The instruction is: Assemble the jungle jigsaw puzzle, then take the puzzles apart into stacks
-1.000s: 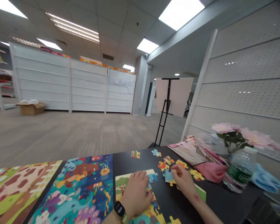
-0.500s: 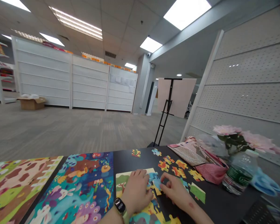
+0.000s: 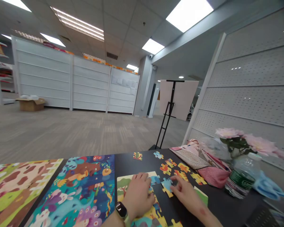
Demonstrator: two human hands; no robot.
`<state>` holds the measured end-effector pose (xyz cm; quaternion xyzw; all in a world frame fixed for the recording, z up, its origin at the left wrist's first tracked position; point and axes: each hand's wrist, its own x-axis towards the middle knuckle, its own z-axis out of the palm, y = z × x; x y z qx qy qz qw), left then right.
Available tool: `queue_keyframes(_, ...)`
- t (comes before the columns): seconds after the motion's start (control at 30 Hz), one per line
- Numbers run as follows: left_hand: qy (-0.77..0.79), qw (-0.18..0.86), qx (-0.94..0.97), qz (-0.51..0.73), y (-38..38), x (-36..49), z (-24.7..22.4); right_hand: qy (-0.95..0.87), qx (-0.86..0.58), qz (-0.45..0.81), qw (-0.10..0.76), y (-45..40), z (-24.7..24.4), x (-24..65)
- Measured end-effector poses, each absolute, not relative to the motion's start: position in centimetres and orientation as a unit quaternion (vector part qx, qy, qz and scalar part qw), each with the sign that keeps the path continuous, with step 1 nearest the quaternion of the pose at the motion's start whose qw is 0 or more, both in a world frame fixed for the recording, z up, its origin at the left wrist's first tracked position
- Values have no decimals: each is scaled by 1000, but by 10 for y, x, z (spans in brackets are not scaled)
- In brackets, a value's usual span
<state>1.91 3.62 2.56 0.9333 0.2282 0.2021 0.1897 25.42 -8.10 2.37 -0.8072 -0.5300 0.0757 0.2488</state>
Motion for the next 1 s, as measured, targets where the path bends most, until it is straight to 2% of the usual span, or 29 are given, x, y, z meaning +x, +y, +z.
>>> queue_keyframes(0.17,232,196,931,201,36,19,24,-524,-812,44,253,-84,21,275)
queue_keyframes(0.4,235,200,929,203,37,20,23,-607,-741,52,283,-67,21,283)
queue_keyframes(0.73,238,206,927,204,39,24,17,-704,-663,59,248,-12,40,273)
queue_keyframes(1.0,237,212,925,206,37,22,21,-683,-693,39,227,-50,28,270)
